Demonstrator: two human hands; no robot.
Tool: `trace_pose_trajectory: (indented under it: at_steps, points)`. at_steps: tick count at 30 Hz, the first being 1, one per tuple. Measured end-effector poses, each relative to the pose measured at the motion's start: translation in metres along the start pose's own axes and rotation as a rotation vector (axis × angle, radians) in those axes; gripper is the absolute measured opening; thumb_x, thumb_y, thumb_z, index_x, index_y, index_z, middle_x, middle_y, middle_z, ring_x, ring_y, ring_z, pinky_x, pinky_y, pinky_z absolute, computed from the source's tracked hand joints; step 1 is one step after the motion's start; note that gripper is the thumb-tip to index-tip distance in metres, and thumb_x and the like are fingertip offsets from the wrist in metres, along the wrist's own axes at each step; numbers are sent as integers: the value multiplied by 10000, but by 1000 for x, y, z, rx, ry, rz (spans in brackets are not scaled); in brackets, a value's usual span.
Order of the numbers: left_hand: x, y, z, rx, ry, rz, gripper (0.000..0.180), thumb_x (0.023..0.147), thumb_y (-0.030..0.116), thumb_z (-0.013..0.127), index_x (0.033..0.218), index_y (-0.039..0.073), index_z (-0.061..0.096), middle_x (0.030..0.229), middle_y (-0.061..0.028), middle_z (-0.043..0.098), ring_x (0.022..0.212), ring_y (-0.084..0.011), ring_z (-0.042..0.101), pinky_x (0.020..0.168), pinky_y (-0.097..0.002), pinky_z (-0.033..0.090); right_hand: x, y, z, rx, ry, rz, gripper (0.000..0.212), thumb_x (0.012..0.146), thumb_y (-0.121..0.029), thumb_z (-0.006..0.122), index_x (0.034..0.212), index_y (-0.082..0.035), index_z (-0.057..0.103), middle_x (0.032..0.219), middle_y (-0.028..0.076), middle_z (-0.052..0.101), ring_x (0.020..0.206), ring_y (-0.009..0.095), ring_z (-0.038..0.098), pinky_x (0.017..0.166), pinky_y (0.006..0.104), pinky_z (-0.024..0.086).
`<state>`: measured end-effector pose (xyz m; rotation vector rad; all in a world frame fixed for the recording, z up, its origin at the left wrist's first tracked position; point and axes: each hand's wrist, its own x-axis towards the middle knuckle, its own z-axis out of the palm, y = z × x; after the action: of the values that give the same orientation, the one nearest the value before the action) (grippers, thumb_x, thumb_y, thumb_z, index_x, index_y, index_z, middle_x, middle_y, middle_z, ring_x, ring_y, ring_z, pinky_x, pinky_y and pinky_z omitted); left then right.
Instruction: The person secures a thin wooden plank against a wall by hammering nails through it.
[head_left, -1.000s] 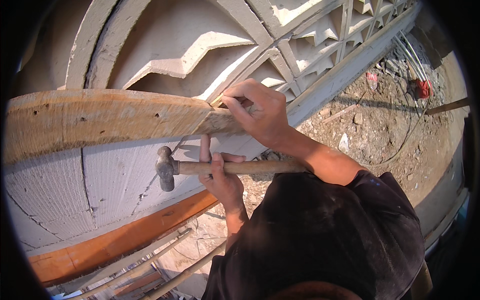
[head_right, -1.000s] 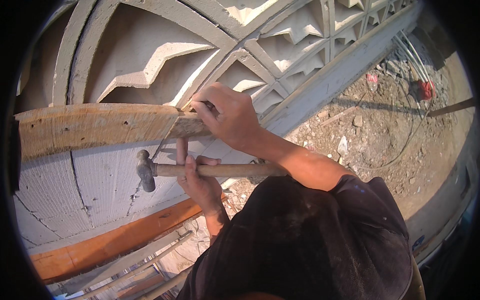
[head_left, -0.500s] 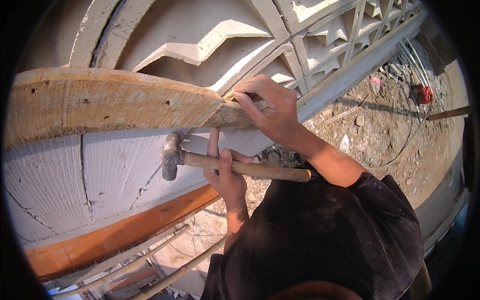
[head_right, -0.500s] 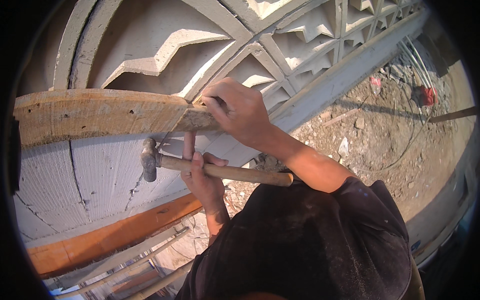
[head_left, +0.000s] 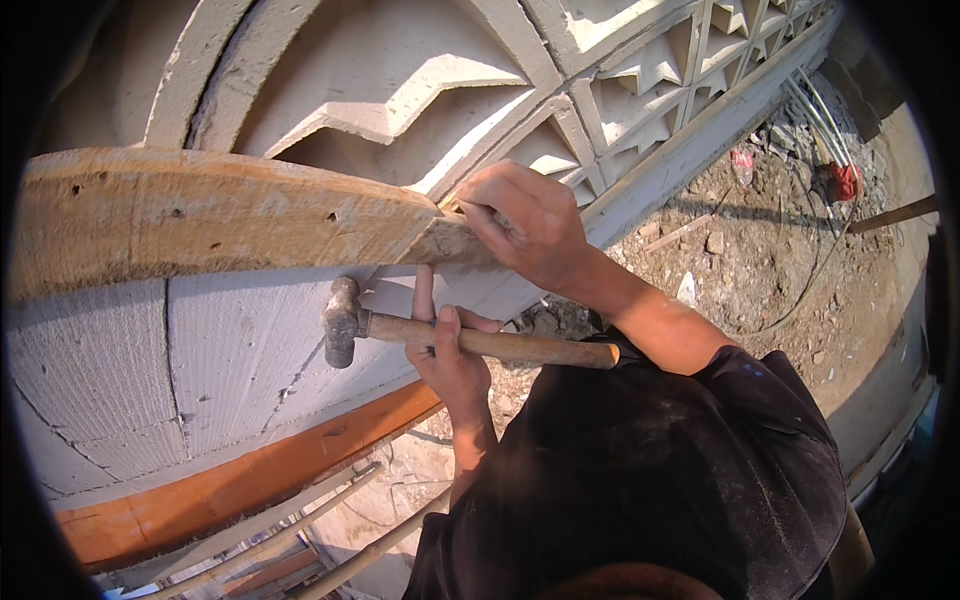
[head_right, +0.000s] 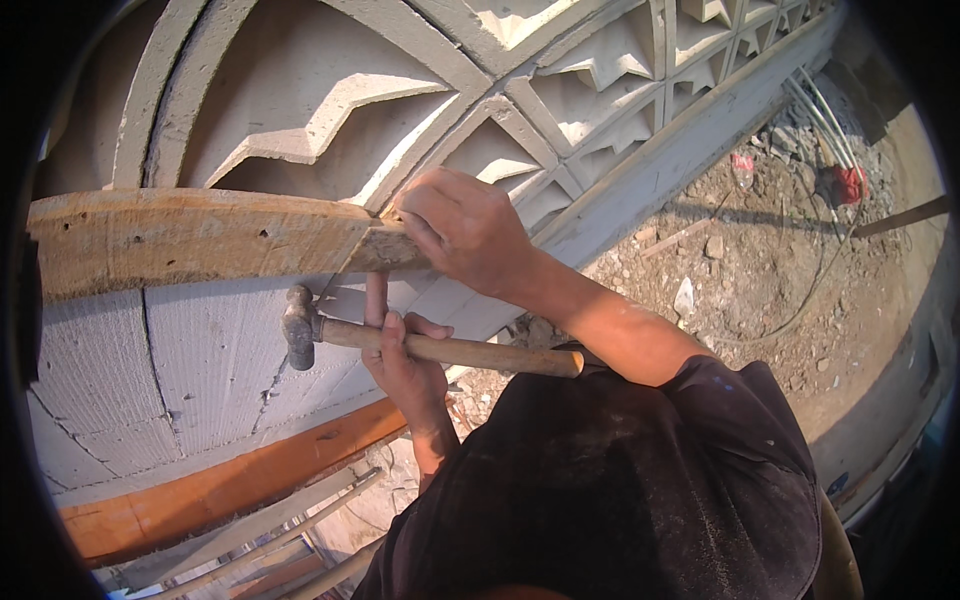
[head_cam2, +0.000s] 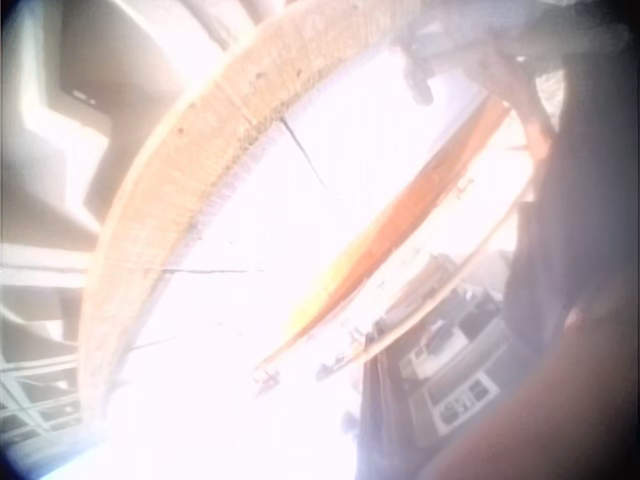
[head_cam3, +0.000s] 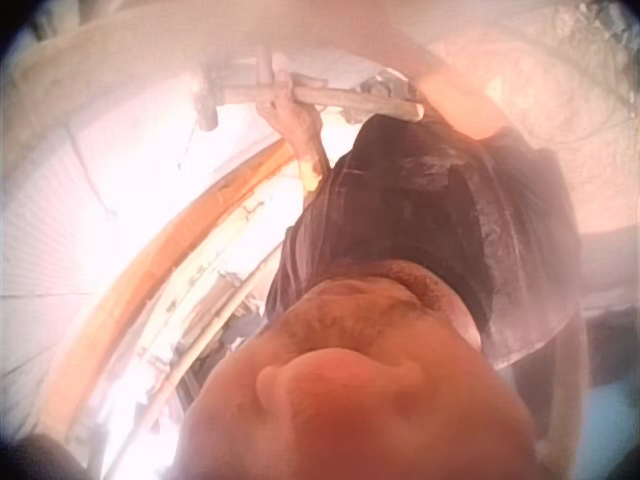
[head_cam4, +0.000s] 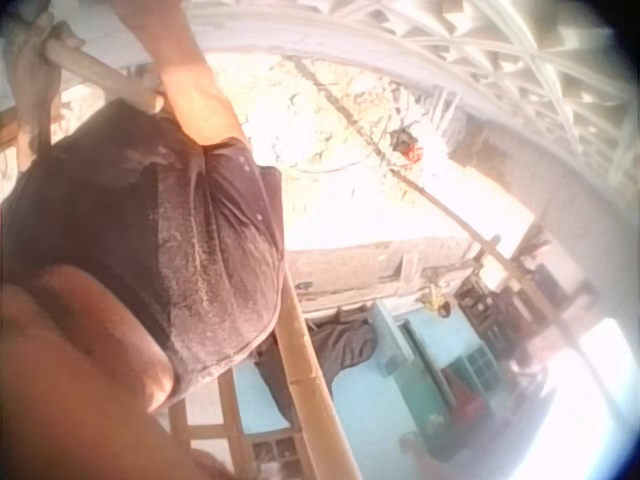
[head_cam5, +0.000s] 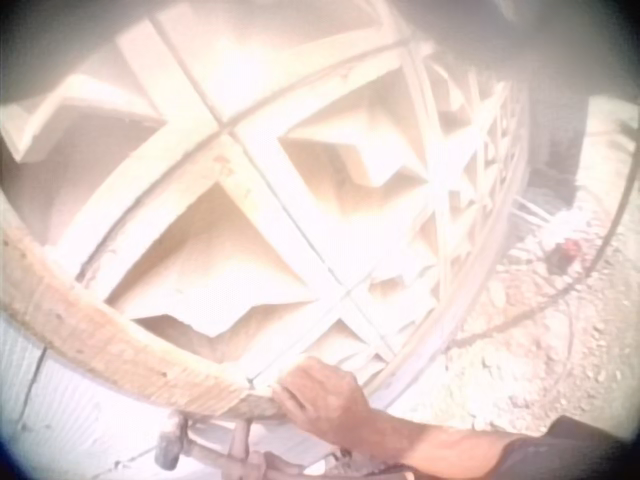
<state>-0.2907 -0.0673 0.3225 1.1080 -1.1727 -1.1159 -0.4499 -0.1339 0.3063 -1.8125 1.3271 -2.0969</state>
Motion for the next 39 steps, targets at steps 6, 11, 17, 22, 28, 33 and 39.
trace_pose_trajectory:
  at_steps: [6,11,17,22,28,33,39]
  points:
    - [0,-6,-8,-44,-7,-23,648,963,205,591,1447,-173,385,630,-115,630,568,-176,611,596,-283,530,0,-1,3,33,20,-8,137,820,55,734,928,0,670,889,122,690,753,241,698,643,322,557]
    - [0,-6,-7,-69,-15,-42,648,962,203,595,1451,-167,387,635,-120,637,565,-186,621,608,-294,539,0,-6,6,91,17,39,108,838,46,725,931,1,693,890,115,709,748,208,702,652,305,562]
    - [2,-5,-7,-87,-46,-46,622,967,180,582,1470,-134,393,669,-134,668,588,-195,647,626,-301,544,-1,-10,3,139,-5,136,108,861,20,724,966,-5,724,923,99,738,761,164,714,667,284,571]
    - [2,-8,-9,-89,-51,-68,594,976,144,556,1485,-115,389,674,-130,676,608,-193,658,637,-300,543,1,-13,-1,119,-45,144,126,869,2,725,995,3,732,932,107,749,782,162,729,696,277,580]
    - [-2,-14,-1,-63,-11,-30,572,983,138,527,1489,-95,396,754,-122,660,597,-175,637,614,-303,550,-4,-12,-10,160,-8,201,105,869,-46,716,967,-8,710,885,123,720,771,233,713,695,325,561]
    - [-22,-12,-4,43,104,46,445,1000,176,515,1369,-71,542,727,-91,625,562,-157,606,589,-302,535,-40,-33,-50,144,-265,201,269,864,-122,748,1094,-3,673,958,135,702,842,276,705,751,348,551]
    - [-27,-12,-12,-80,91,263,180,980,112,580,1058,-41,631,901,-118,653,636,-164,629,612,-301,513,-100,-85,-50,152,-637,303,399,816,-234,803,1102,-2,649,898,178,681,792,344,683,728,396,541]
